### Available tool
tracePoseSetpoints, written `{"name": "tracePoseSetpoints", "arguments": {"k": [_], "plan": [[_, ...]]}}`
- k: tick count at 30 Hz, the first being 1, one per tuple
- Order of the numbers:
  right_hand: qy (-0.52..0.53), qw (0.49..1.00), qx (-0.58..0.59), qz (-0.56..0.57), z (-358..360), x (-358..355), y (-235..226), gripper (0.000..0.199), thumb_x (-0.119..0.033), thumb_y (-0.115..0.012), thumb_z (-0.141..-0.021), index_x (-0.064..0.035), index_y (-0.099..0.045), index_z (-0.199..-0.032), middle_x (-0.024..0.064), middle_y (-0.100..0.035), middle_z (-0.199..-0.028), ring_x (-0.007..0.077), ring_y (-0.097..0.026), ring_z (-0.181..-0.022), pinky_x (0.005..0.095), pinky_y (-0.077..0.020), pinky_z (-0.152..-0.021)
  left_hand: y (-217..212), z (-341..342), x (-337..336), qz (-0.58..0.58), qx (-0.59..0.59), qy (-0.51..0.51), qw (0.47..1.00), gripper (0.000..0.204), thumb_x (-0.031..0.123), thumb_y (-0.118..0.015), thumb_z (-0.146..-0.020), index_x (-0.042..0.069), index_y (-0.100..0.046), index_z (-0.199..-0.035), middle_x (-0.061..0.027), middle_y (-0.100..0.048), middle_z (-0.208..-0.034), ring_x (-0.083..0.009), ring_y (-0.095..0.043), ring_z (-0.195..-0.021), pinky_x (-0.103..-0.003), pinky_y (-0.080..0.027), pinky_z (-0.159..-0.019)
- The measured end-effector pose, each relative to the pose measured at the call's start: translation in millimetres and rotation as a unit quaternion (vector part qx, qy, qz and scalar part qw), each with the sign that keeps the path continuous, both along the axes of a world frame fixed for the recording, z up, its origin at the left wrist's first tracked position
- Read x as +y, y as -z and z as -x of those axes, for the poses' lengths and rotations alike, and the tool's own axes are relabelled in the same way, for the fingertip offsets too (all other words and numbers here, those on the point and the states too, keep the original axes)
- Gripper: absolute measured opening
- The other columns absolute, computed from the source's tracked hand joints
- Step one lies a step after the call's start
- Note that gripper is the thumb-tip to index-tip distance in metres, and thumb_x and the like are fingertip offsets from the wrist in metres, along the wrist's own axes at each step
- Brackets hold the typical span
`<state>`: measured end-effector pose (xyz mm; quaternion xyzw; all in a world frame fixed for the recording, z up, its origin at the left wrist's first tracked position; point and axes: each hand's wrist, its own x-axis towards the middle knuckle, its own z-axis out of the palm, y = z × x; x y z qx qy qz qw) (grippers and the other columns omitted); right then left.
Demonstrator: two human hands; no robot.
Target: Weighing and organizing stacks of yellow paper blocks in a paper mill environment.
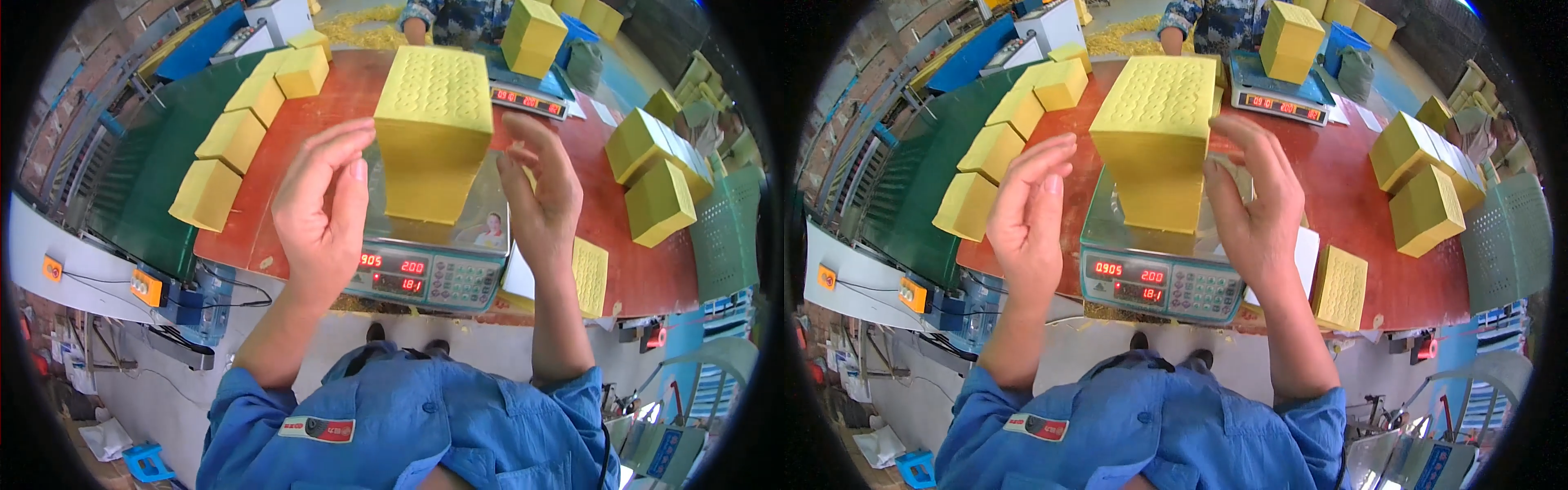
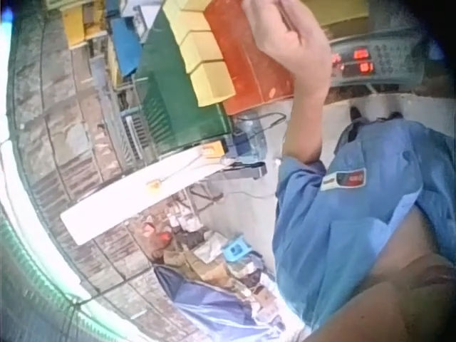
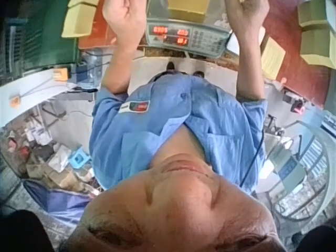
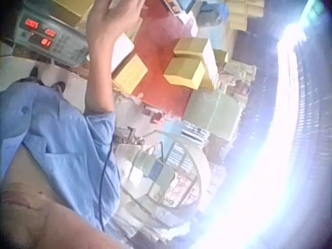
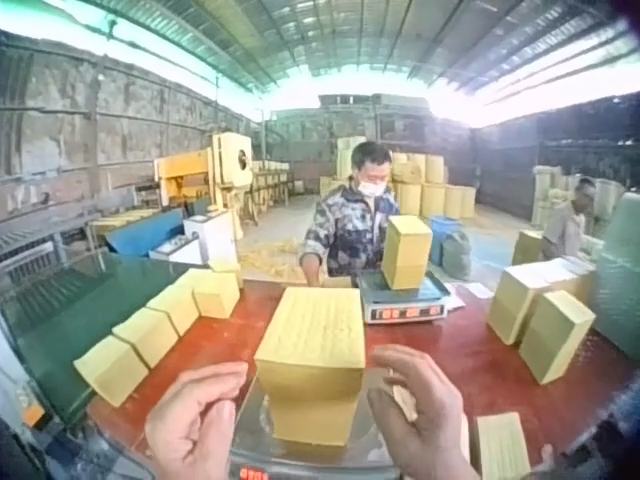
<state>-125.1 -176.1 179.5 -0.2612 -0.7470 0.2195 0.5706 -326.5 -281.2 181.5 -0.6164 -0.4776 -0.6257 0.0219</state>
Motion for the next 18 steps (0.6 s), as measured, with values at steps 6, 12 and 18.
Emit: {"name": "tracePoseSetpoints", "arguments": {"k": [6,12,18], "plan": [[0.044,0.999,0.011,0.022,29.7,-6.9,6.9,0.031,0.005,-0.062,-0.087,0.0004,-0.064,-0.117,0.0143,-0.066,-0.117,0.0223,-0.064,-0.108,0.0344,-0.0534,-0.092,3.9,39.7,2.7,0.008,-0.003,0.061,0.998,0.021,-0.003,-0.051,-0.098,-0.004,-0.063,-0.114,-0.0157,-0.064,-0.122,-0.0201,-0.061,-0.111,-0.031,-0.051,-0.092],[0.099,0.995,0.012,0.002,42.8,-8.1,16.7,0.03,0.005,-0.062,-0.087,0.0006,-0.064,-0.117,0.0133,-0.067,-0.114,0.0202,-0.065,-0.104,0.0325,-0.0547,-0.088,11.8,59.0,19.8,0.033,-0.011,0.114,0.993,0.021,-0.001,-0.051,-0.098,-0.005,-0.063,-0.115,-0.0141,-0.064,-0.123,-0.0184,-0.061,-0.111,-0.03,-0.05,-0.094],[0.135,0.99,0.023,-0.03,49.3,-6.2,16.7,0.026,0.001,-0.063,-0.089,-0.001,-0.066,-0.114,0.01,-0.068,-0.105,0.0151,-0.065,-0.094,0.0299,-0.055,-0.084,9.9,68.1,39.7,0.047,-0.048,0.143,0.987,0.023,0.007,-0.052,-0.1,-0.003,-0.066,-0.116,-0.01,-0.069,-0.117,-0.0146,-0.063,-0.109,-0.03,-0.049,-0.096]]}}
